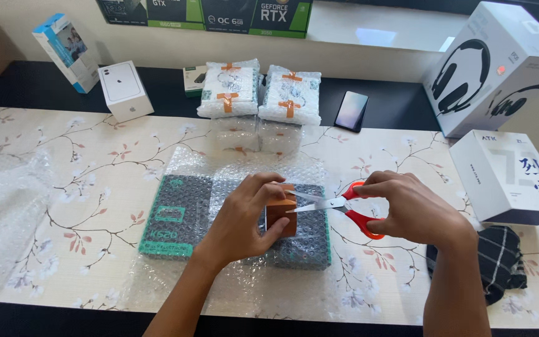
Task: The person wraps a keyboard box in bubble wrap and secures it with brown packing tape. They fold the bubble wrap around the box, apply tape strips, and use scissors to cut the tape. The process is repeated to ensure the package is fully sealed.
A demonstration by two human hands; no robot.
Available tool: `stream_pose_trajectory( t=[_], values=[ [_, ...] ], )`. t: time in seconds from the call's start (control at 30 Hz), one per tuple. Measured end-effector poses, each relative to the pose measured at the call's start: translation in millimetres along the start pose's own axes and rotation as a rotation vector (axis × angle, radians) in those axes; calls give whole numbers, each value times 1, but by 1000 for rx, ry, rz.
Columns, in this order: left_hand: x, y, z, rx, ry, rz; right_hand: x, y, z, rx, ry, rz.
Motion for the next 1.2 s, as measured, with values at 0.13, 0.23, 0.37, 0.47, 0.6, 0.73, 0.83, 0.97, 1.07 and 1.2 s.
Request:
stream_pose_trajectory(
  t=[0.13, 0.23, 0.37, 0.47, 0.6, 0.73, 0.83, 0.97, 1.07, 1.2],
  values=[
    [0, -1, 1, -1, 34, -29, -1, 6, -5, -17, -47, 70],
    [-1, 0, 0, 10, 44, -31, -3, 11, -6, 0, -70, 84],
    [0, -4, 2, 2, 37, -33, -3, 15, -8, -8, -93, 123],
    [0, -5, 3, -4, 43, -27, -2, 17, -8, -11, -101, 125],
    [-3, -3, 0, 3, 46, -33, -2, 21, -9, -27, -100, 133],
    [-1, -4, 1, 8, 46, -45, -2, 22, -11, -43, -122, 174],
    [1, -7, 3, 3, 27, -91, -2, 22, -10, -45, -117, 148],
    [-1, -6, 2, 8, 40, -79, -3, 23, -9, -65, -130, 160],
    [-2, -4, 2, 1, 42, -64, -1, 21, -10, -66, -156, 180],
    [-6, 2, 1, -70, 27, -5, -1, 22, -9, -43, -281, 247]
  ],
)
Point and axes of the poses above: each hand's wrist, its own x-axis towards the middle knuckle, its own z-axis out of the back of the hand, y = z × x, the point moved 1 cm from there along x, towards the middle knuckle, and after that the axes turned 8 degrees about -y, right-handed, at the moved point
